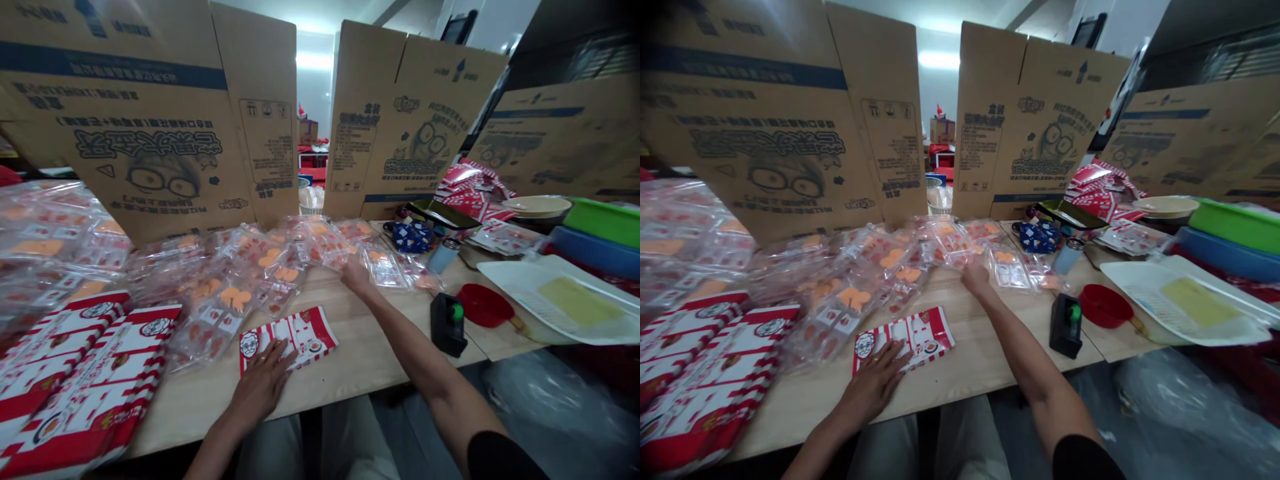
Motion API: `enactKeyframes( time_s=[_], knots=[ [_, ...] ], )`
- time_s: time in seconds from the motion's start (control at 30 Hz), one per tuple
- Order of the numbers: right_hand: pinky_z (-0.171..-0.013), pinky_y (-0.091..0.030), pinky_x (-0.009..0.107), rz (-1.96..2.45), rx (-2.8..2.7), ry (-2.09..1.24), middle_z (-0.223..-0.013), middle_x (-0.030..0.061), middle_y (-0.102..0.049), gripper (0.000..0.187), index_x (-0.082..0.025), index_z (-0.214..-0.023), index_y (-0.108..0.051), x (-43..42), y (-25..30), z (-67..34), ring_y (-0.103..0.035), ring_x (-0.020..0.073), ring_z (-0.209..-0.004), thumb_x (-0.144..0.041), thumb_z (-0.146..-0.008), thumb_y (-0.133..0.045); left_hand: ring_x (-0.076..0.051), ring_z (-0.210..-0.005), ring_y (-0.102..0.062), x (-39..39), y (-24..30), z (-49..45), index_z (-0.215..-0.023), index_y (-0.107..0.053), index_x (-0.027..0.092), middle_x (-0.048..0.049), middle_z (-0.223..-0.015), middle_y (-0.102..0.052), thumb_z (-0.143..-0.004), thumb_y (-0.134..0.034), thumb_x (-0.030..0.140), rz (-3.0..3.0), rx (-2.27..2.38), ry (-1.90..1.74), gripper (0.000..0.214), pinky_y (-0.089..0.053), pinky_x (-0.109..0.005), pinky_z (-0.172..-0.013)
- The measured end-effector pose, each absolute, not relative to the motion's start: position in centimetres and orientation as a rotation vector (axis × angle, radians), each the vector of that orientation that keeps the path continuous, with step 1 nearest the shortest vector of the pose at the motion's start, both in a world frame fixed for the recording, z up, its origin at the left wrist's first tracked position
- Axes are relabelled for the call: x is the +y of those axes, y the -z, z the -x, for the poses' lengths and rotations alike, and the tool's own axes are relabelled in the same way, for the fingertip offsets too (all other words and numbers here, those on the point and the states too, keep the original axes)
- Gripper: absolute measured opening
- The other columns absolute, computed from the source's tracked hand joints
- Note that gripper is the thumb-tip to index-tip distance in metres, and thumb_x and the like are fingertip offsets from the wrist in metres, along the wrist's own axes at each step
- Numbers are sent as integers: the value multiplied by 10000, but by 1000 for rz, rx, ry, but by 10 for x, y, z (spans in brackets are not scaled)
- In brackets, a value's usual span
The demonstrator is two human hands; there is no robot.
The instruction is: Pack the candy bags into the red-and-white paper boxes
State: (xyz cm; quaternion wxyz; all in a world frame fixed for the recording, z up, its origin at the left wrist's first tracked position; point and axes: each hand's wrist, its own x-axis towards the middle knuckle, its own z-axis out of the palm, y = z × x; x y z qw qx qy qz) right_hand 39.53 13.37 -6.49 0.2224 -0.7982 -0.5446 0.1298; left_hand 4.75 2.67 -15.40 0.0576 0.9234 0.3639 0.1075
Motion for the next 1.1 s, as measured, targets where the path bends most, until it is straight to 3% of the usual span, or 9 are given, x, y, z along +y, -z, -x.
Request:
enactKeyframes(
  time_s=[0.1,0.23,0.33,0.5,0.67,0.77,0.9,0.97,1.1],
  knots=[
    [-915,-466,354,2086,-1409,-351,-994,149,-724,183,-141,-886,-728,110,50,-421,-652,272,-1049,-134,-843,-550,-312,-1468,-414,37,148,-33,-1436,-556,349,-57,-1542,-504,-1020,-459,339,-2719,1114,-309,427,-428,-556,-1139],
    [-786,-485,295,1840,-1227,-366,-812,63,-676,224,-167,-713,-639,64,31,-451,-632,196,-849,-214,-867,-483,-361,-1479,-381,37,130,-47,-1367,-632,290,-102,-1531,-512,-983,-517,346,-2614,1153,-355,405,-376,-617,-1155],
    [-649,-500,278,1643,-1071,-445,-723,15,-621,241,-184,-763,-605,29,23,-459,-595,158,-668,-368,-872,-496,-352,-1476,-387,29,110,-82,-1390,-597,244,-123,-1542,-495,-980,-524,413,-2399,1176,-654,449,-342,-596,-1187],
    [-547,-518,280,1276,-824,-732,-740,11,-656,283,-201,-891,-613,-15,23,-447,-622,156,-590,-454,-773,-658,-297,-1244,-626,23,83,-144,-1483,-392,141,-219,-1403,-590,-901,-645,548,-1435,1026,-815,754,-547,-431,-977],
    [-661,-594,386,1169,-665,-1046,-845,74,-724,358,-181,-961,-647,-38,51,-435,-715,244,-746,-397,-688,-732,-157,-857,-693,17,68,-165,-1145,-626,140,-82,-1046,-724,-770,-822,438,-961,709,-890,517,-551,-256,-760],
    [-851,-574,546,1500,-843,-814,-1097,186,-721,532,-142,-1149,-630,-48,67,-433,-705,357,-1017,-487,-745,-646,-106,-660,-621,12,65,-161,-956,-670,136,-8,-802,-695,-678,-894,383,-930,748,-925,434,-502,-202,-625],
    [-1140,-317,644,1786,-1633,-271,-1588,214,-387,766,-176,-1523,-385,-65,66,-417,-321,404,-1489,-398,-818,-587,-126,-616,-615,9,69,-151,-960,-705,135,-13,-757,-705,-637,-899,405,-966,832,-860,463,-480,-220,-578],
    [-1179,-225,639,1742,-2098,-265,-1678,187,-197,838,-223,-1597,-260,-72,62,-399,-151,401,-1550,-379,-841,-585,-126,-591,-608,9,73,-149,-939,-716,138,-8,-718,-702,-639,-886,402,-1007,872,-841,435,-460,-217,-563],
    [-1180,-149,655,1759,-2518,-299,-1689,230,-30,1026,-223,-1630,-149,-67,70,-365,-64,478,-1539,-482,-792,-682,-163,-673,-658,10,79,-152,-903,-723,150,-35,-782,-731,-671,-815,419,-1085,850,-740,367,-493,-255,-644]
  ],
)
